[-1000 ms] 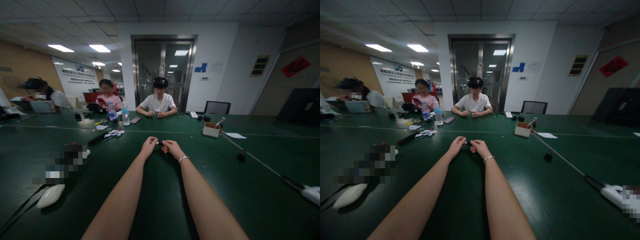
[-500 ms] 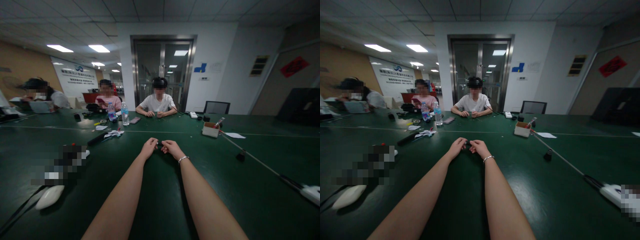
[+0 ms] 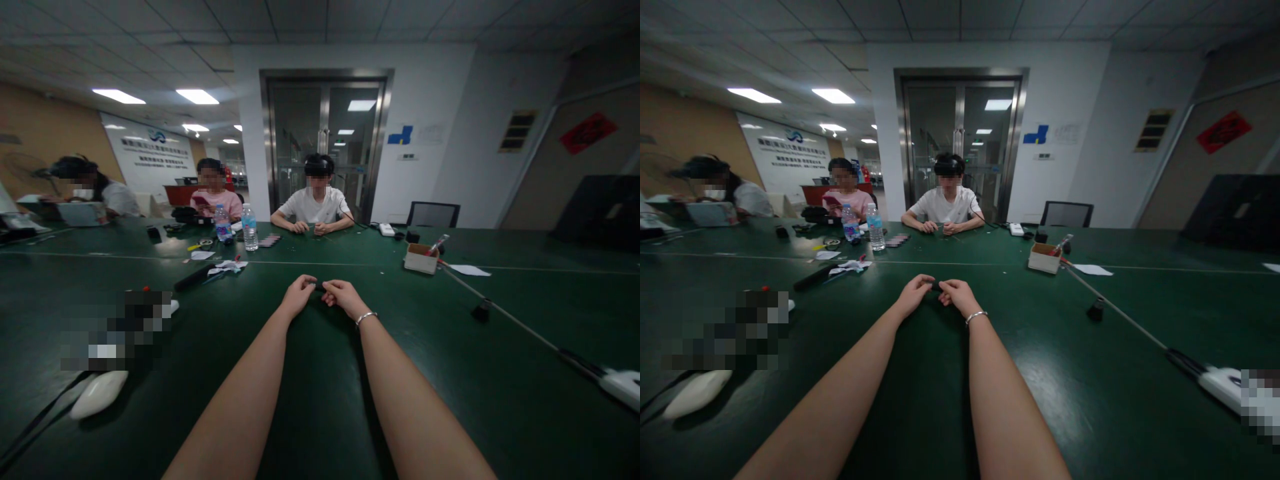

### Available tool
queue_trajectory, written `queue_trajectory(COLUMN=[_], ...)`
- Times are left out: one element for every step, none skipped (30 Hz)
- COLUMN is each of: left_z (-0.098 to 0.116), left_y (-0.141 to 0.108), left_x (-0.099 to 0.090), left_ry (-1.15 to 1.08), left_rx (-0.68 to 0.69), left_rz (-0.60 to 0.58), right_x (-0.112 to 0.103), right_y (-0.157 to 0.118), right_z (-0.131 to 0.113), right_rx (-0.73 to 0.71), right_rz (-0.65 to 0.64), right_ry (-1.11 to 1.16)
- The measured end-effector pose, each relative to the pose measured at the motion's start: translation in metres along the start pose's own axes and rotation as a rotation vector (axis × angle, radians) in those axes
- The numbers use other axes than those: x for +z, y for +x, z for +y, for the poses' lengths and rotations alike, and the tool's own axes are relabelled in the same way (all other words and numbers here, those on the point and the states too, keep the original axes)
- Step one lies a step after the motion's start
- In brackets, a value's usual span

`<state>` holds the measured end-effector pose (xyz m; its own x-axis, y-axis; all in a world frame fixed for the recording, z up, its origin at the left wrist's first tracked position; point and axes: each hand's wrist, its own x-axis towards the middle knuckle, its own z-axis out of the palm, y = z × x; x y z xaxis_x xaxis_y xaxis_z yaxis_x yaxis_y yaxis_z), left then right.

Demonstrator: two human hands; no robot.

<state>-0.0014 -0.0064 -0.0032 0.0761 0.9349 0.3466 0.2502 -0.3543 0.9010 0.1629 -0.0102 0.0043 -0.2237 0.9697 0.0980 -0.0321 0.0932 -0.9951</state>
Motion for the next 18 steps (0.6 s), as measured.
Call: queue_trajectory(left_z=[-0.0005,-0.0009,-0.0014,-0.0018,-0.0021,-0.0024,-0.0026,-0.0028,-0.0029,-0.0029,-0.0028,-0.0026,-0.0023,-0.0019,-0.0014,-0.0007,0.0000,0.0007], left_y=[0.0002,0.0005,0.0007,0.0010,0.0013,0.0015,0.0016,0.0017,0.0018,0.0018,0.0017,0.0015,0.0013,0.0009,0.0003,-0.0004,-0.0012,-0.0020], left_x=[0.0002,0.0004,0.0006,0.0008,0.0009,0.0009,0.0008,0.0007,0.0006,0.0004,0.0003,0.0002,0.0001,0.0000,-0.0001,-0.0002,-0.0003,-0.0005], left_ry=[-0.001,-0.007,-0.012,-0.013,-0.008,0.002,0.013,0.020,0.026,0.031,0.041,0.053,0.063,0.072,0.084,0.097,0.111,0.126], left_rx=[0.003,-0.001,-0.008,-0.011,-0.010,-0.008,-0.010,-0.016,-0.023,-0.025,-0.021,-0.013,-0.009,-0.014,-0.027,-0.039,-0.046,-0.043], left_rz=[-0.001,-0.004,-0.007,-0.007,-0.004,-0.003,-0.004,-0.009,-0.015,-0.017,-0.011,-0.002,0.005,0.005,-0.003,-0.016,-0.027,-0.031], right_x=[0.0002,0.0004,0.0006,0.0008,0.0010,0.0011,0.0011,0.0011,0.0010,0.0008,0.0006,0.0005,0.0003,0.0002,0.0001,0.0002,0.0002,0.0004], right_y=[0.0002,0.0004,0.0005,0.0006,0.0007,0.0008,0.0010,0.0012,0.0014,0.0017,0.0020,0.0024,0.0027,0.0029,0.0030,0.0029,0.0027,0.0024], right_z=[0.0001,0.0002,0.0004,0.0005,0.0007,0.0010,0.0013,0.0016,0.0020,0.0024,0.0028,0.0032,0.0034,0.0036,0.0036,0.0035,0.0032,0.0028], right_rx=[0.002,0.004,0.006,0.006,0.005,0.002,-0.001,-0.003,-0.004,-0.004,-0.004,-0.005,-0.006,-0.007,-0.007,-0.006,-0.003,-0.001], right_rz=[0.004,0.004,0.004,0.005,0.006,0.007,0.009,0.010,0.009,0.008,0.006,0.004,0.001,0.001,0.001,0.001,0.002,0.003], right_ry=[0.001,0.002,0.004,0.004,0.005,0.005,0.004,0.003,0.001,-0.001,-0.003,-0.004,-0.003,-0.003,-0.003,-0.005,-0.007,-0.011])
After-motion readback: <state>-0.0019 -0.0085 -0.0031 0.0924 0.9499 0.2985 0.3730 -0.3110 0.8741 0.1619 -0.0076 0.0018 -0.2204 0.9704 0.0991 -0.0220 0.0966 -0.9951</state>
